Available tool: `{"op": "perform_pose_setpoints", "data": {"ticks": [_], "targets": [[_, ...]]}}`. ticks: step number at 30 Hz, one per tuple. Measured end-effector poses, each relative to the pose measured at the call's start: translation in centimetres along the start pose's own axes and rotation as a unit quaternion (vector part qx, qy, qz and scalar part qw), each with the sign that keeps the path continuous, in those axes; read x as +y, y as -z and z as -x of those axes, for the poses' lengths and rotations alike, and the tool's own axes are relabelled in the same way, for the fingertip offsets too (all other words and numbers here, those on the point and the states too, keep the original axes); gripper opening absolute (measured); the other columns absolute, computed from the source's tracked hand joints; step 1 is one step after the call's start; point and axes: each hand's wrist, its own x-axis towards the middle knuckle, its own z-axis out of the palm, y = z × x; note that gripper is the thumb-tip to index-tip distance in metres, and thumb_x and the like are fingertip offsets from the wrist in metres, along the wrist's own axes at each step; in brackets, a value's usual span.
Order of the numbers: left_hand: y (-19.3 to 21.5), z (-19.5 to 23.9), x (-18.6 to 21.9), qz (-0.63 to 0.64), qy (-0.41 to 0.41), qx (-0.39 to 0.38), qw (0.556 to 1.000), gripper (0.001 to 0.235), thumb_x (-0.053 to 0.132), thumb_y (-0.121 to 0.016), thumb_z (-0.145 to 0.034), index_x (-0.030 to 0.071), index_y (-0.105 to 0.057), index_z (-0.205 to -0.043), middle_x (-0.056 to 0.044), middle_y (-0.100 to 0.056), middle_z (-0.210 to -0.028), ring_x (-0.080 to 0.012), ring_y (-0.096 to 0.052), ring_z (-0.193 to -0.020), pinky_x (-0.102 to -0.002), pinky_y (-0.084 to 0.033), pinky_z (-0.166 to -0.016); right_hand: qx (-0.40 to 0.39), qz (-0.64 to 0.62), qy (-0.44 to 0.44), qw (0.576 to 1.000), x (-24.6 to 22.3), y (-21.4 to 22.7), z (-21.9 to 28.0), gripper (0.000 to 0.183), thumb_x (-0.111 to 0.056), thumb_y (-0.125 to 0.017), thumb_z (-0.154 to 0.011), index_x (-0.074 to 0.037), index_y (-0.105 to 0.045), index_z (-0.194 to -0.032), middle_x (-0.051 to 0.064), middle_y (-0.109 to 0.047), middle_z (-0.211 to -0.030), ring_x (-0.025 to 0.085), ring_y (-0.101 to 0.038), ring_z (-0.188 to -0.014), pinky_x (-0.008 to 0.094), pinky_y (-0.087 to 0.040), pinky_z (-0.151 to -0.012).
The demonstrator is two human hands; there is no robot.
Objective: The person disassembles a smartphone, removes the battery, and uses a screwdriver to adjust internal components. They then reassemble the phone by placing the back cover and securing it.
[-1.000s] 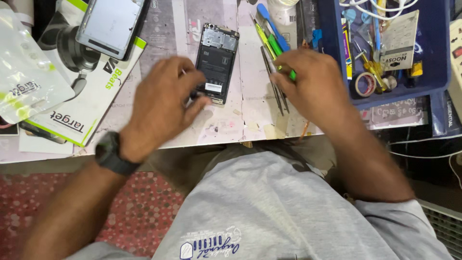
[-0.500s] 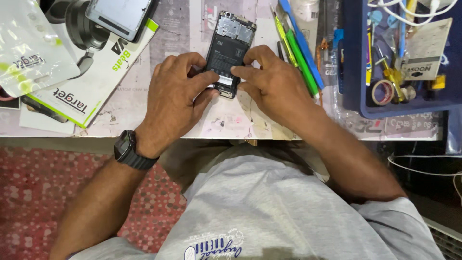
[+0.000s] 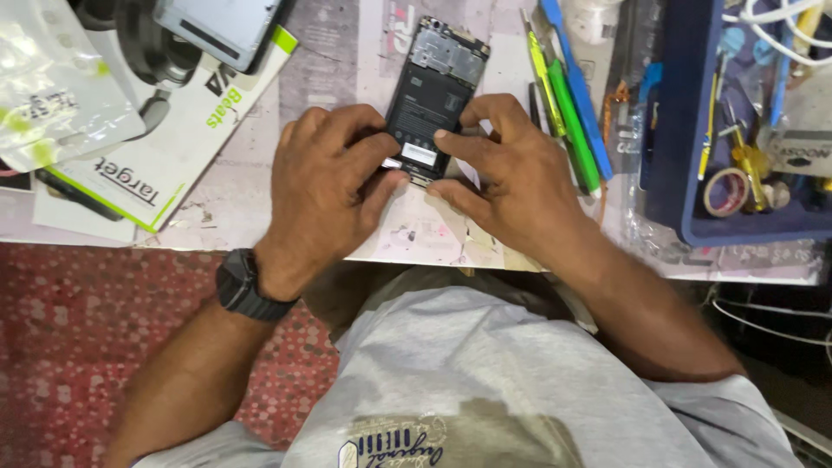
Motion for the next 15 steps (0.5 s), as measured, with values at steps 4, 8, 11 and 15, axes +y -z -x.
{"op": "perform_pose_setpoints", "data": {"ticks": [4, 8, 11, 15], "targets": [[0.1, 0.1, 0.2, -0.016, -0.031, -0.001, 0.999, 0.025, 0.015, -0.080, -0.087, 0.007, -0.072, -0.109, -0.008, -0.064, -0.124, -0.0302, -0.057, -0.104, -0.046, -0.044, -0.091, 0.008, 0.016, 0.005, 1.000, -0.4, -0.1, -0.2, 0.045, -0.022, -0.093, -0.080, -0.005, -0.075, -0.118, 0.014, -0.060, -0.123, 0.028, -0.070, -0.094, 0.038, -0.059, -0.075], [0.1, -0.3, 0.7, -0.060, -0.120, 0.000, 0.991, 0.021, 0.006, -0.070, -0.087, 0.007, -0.072, -0.108, -0.007, -0.065, -0.125, -0.0289, -0.059, -0.110, -0.047, -0.044, -0.096, 0.009, 0.019, -0.010, 1.000, -0.6, -0.3, 0.0, 0.043, -0.022, -0.090, -0.080, -0.006, -0.075, -0.118, 0.014, -0.062, -0.121, 0.029, -0.069, -0.089, 0.039, -0.058, -0.073], [0.0, -0.4, 0.7, -0.058, -0.122, -0.009, 0.991, 0.023, 0.004, -0.068, -0.084, 0.007, -0.072, -0.106, -0.007, -0.066, -0.122, -0.0299, -0.060, -0.110, -0.048, -0.044, -0.097, 0.034, 0.060, 0.035, 0.997, -0.3, -0.5, 0.4, 0.044, -0.022, -0.086, -0.079, -0.004, -0.073, -0.117, 0.015, -0.061, -0.118, 0.034, -0.068, -0.094, 0.042, -0.057, -0.077], [0.0, -0.4, 0.9, -0.050, -0.127, -0.018, 0.990, 0.019, 0.003, -0.070, -0.084, 0.006, -0.071, -0.102, -0.008, -0.065, -0.116, -0.0311, -0.060, -0.109, -0.049, -0.044, -0.095, 0.031, 0.048, -0.031, 0.998, 1.0, 1.9, 1.3, 0.019, -0.011, -0.079, -0.089, -0.006, -0.073, -0.107, 0.012, -0.065, -0.108, 0.031, -0.069, -0.088, 0.042, -0.057, -0.075]]}}
